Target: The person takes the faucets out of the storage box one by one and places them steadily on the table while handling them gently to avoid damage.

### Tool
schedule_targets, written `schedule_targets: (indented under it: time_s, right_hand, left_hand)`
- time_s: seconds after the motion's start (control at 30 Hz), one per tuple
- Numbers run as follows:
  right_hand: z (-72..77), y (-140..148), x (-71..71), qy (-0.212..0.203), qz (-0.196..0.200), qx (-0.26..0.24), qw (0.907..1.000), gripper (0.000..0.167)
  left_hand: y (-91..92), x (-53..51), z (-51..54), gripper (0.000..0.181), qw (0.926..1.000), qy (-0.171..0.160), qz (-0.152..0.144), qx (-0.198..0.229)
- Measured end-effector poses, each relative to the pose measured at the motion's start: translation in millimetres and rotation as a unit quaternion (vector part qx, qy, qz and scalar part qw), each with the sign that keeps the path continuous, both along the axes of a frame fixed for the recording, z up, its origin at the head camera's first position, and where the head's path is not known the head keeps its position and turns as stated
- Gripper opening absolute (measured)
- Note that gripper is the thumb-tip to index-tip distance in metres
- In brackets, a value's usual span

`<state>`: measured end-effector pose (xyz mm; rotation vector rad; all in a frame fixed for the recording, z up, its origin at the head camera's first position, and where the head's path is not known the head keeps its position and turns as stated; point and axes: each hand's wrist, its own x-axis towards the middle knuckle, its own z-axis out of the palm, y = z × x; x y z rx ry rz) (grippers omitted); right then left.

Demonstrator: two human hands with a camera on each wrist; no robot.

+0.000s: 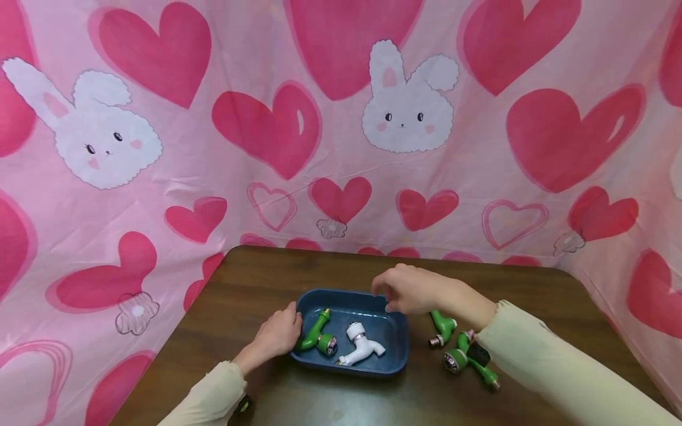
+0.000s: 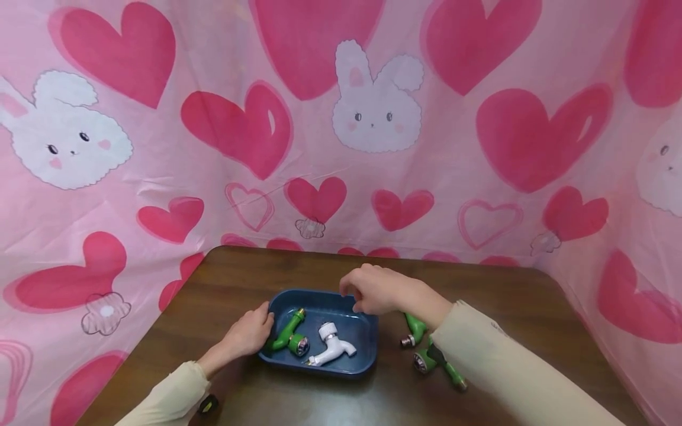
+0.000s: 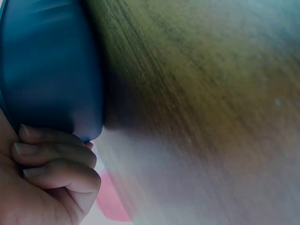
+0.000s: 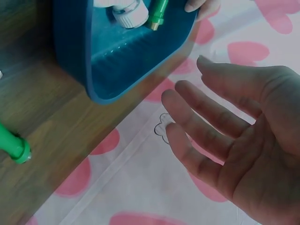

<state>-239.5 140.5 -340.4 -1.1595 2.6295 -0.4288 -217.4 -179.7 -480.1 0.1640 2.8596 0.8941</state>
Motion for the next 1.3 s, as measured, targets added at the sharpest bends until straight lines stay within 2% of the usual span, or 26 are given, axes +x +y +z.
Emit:
schedule_targets:
  time_s: [0.2, 0.37, 0.67, 0.9, 1.1, 1.3]
  right_hand:
    - [-3.0, -10, -1.8, -0.014, 0.006, 0.025, 0.9996, 0.03]
    - [-8.7, -24, -4.1, -0.013, 0.019, 0.033, 0.9992, 0.028]
    - [-29.2, -42, -3.3, -0.026, 0.049, 0.032, 0.9979, 0.018]
    - [-42.3, -59, 3.4, -0.037, 0.065, 0.062, 0.9953, 0.018]
    - [-48.4, -71, 7.3, -0.044, 0.05, 0.105, 0.9923, 0.019]
    - [-57.5, -81, 9.1, -0.033, 0.04, 0.146, 0.9879, 0.023]
  left_hand:
    - [4.2, 0.1, -1.1, 0.037, 0.9999, 0.005, -0.008, 0.007]
    - [4.5, -1.3, 0.3, 0.037, 1.0, 0.002, 0.0, -0.003]
    - [4.0, -1.7, -1.6, 0.038, 1.0, 0.003, 0.003, -0.009]
    - [1.5, 2.0, -3.3, 0.039, 1.0, 0.002, 0.005, -0.002]
    - [0.7, 1.1, -4.0, 0.038, 0.9999, -0.006, 0.003, 0.01]
    - [-0.5, 0.4, -5.3, 0.041, 0.9998, -0.013, 0.004, 0.012]
